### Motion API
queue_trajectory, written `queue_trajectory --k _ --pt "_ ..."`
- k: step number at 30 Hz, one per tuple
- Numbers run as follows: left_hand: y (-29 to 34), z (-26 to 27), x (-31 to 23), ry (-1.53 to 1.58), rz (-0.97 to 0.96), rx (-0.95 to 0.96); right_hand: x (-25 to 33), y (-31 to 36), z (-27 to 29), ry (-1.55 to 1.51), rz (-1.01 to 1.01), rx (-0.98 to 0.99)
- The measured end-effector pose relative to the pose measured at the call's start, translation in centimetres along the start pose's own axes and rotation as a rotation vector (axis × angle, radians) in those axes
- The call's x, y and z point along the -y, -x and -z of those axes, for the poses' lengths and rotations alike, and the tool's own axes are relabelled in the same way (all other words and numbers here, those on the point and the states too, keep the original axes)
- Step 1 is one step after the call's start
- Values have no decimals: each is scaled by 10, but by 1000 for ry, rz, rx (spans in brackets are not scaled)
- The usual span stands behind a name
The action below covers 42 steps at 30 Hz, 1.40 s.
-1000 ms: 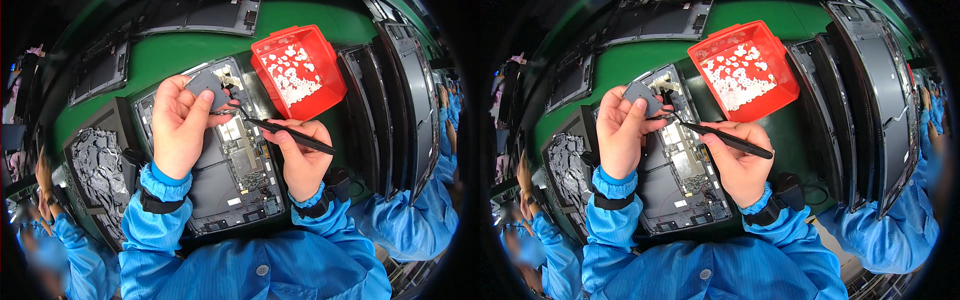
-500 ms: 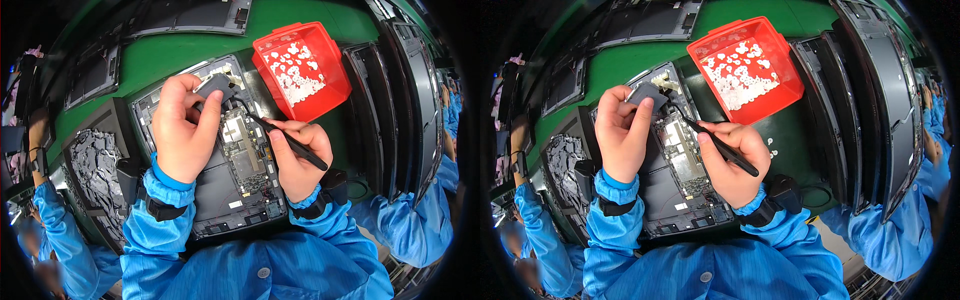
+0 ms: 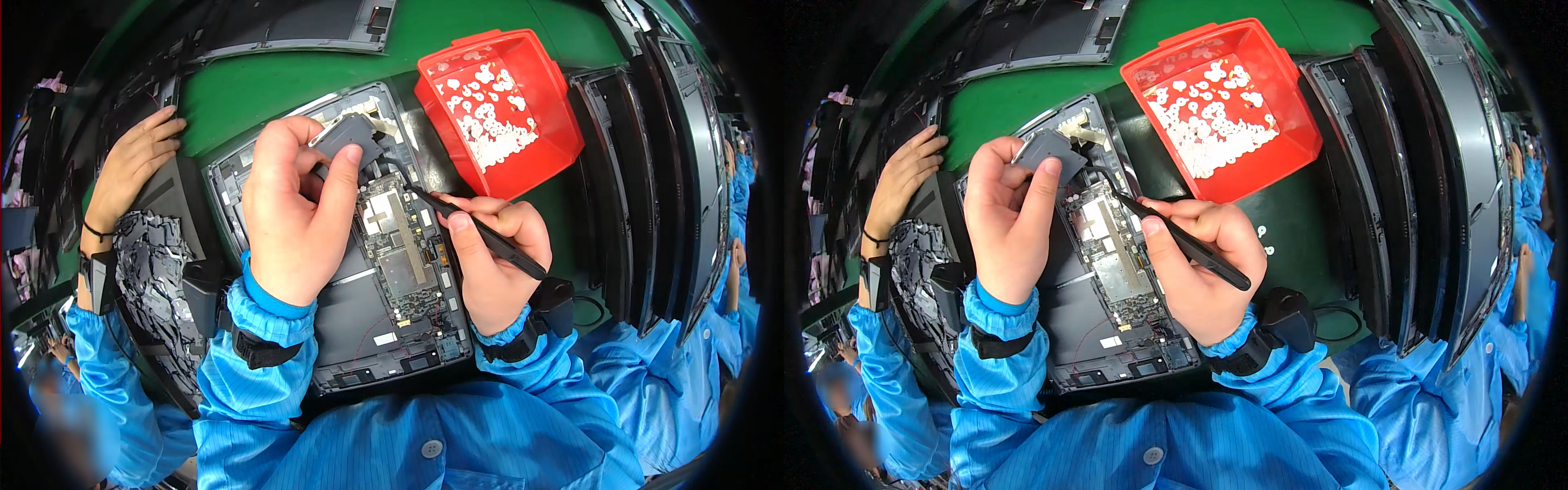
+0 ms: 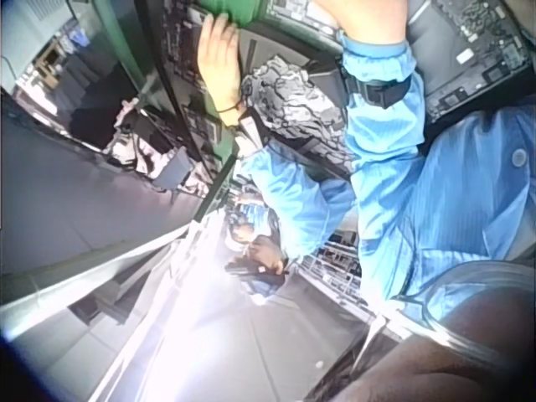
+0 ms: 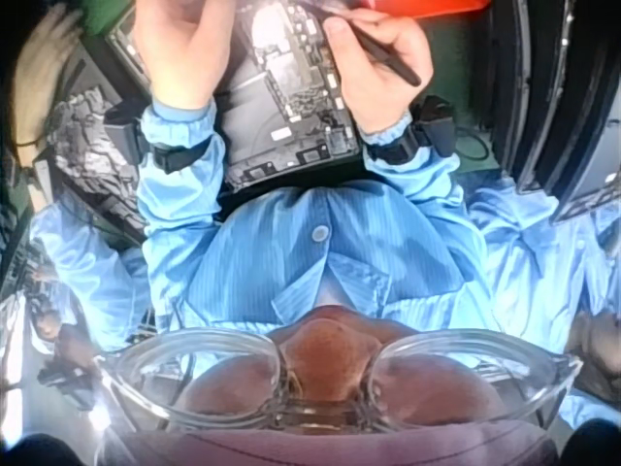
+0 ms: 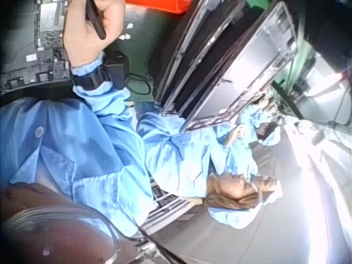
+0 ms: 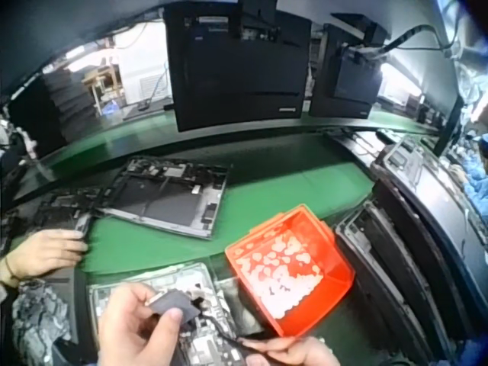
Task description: The person assembles internal components of an electronic device by placing a circuit board, a ribbon cable, and a plastic mounting bracket into an electronic chassis, then securing them with screws. The person uses tweezers to manipulate the small components.
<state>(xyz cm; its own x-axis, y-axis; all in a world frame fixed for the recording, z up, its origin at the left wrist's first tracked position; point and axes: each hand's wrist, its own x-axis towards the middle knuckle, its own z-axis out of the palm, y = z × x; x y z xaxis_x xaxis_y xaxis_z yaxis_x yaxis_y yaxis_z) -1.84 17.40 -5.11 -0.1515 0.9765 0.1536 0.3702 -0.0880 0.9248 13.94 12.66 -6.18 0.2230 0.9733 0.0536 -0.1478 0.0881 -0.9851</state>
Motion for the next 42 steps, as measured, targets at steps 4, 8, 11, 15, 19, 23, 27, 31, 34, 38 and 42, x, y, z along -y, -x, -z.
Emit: queue_trajectory --k 4,8,11,15,19,23,27,31,34,38,42 --pt "1 -2 -1 24 27 -9 -3 0 1 13 30 -2" --pt "1 -2 -2 31 18 -12 -2 1 1 43 31 -3" --pt "2 4 -3 -30 92 89 -3 2 0 43 37 -11" --pt "1 4 -3 -14 98 82 -3 1 0 68 48 7" --pt "-1 0 0 7 65 35 -2 0 -2 47 70 2" --pt "-2 -3 1 15 27 -1 -9 -4 3 212 276 99" --pt "-1 -2 0 -27 17 8 -13 -7 6 214 396 154" --pt "-1 -5 -1 -33 16 18 -10 -12 11 285 449 215" --pt "-1 -5 -1 -85 0 27 -9 -14 12 338 506 270" --pt "-1 -5 -3 -130 41 30 -10 -16 11 333 535 277" --pt "-1 -2 -13 -218 69 82 -8 -16 9 331 546 271"
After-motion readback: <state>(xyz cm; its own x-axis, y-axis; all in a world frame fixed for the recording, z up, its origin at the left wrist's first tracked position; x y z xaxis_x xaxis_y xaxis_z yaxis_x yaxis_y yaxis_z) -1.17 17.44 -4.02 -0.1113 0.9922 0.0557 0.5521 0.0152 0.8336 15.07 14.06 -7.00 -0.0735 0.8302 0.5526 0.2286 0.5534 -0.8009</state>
